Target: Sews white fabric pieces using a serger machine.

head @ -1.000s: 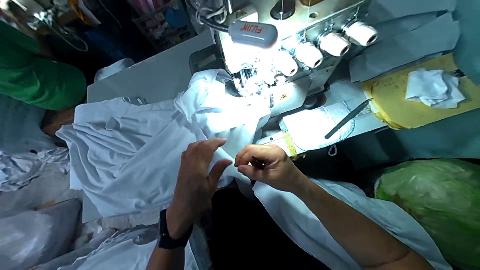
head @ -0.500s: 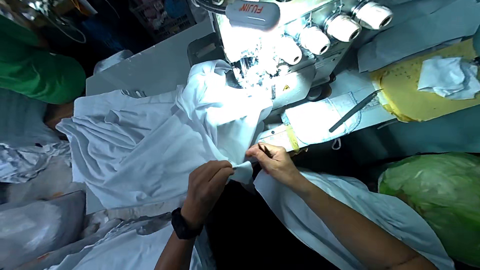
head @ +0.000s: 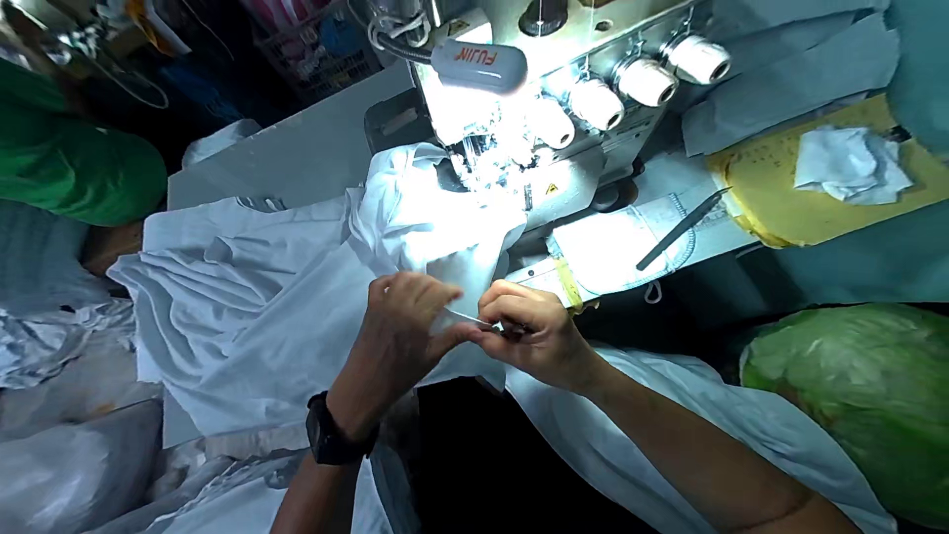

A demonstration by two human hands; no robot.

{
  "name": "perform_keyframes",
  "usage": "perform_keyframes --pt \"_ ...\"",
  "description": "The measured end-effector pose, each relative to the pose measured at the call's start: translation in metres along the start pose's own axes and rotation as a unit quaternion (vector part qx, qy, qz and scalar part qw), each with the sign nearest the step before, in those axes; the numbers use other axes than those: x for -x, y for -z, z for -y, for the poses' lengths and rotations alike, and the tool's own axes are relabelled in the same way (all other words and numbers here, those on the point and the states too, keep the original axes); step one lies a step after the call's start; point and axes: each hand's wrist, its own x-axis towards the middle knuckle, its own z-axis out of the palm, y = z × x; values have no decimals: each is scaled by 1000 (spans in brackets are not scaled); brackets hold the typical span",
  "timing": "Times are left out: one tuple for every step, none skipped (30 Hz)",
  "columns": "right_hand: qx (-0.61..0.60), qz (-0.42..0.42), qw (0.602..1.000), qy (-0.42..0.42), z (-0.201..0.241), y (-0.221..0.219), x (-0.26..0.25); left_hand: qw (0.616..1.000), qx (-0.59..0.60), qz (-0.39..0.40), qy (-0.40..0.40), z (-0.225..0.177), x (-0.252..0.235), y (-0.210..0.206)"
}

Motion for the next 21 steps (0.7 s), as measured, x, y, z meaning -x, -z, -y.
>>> perform_keyframes --pt "0 -12 1000 -1 2 0 0 999 32 10 -16 1 -5 3" --pt "-5 -14 1000 -14 3 1 1 997 69 9 -31 -1 -11 7" --pt "-7 -6 1000 -29 2 0 5 995 95 -1 -39 -5 -16 12" --pt "-5 8 999 -32 0 -1 11 993 107 -15 -40 -10 -21 16" --pt "0 22 1000 -20 -4 -4 19 993 107 -35 -40 -14 -25 19" --pt "6 28 1000 2 -8 -7 27 992 103 -59 -42 -16 -29 21" --pt "13 22 999 28 -12 -6 32 990 100 -84 -46 -16 -34 20" --pt "21 2 999 49 -13 -2 35 987 103 -108 -52 -15 -38 19" --pt "35 -27 997 67 -13 4 34 983 113 -132 -55 -15 -43 17" --pt "61 -63 993 84 -14 13 30 980 120 -148 -55 -15 -48 13" --pt "104 -99 985 99 -17 23 24 979 119 -156 -50 -14 -55 8" --pt "158 -125 974 105 -23 34 16 980 112 -160 -39 -11 -62 2" --pt "207 -135 964 96 -31 42 8 981 103 -164 -26 -6 -70 -5" --pt "239 -127 959 83 -41 47 -1 981 101 -168 -8 2 -77 -12" --pt "250 -105 960 75 -51 49 -8 981 109 -160 10 11 -83 -18" --pt "241 -73 965 67 -62 49 -14 982 128 -140 24 20 -86 -21" --pt "217 -24 975 48 -70 49 -16 980 153 -120 34 28 -88 -21" --pt "169 27 985 19 -73 49 -15 978 176 -102 43 33 -89 -20" --pt "106 70 992 -7 -72 48 -11 978 186 -85 49 35 -88 -18" --pt "40 105 993 -20 -67 48 -6 978 186 -73 51 37 -85 -16" --pt "-20 128 991 -25 -60 47 2 980 180 -65 49 37 -82 -15"
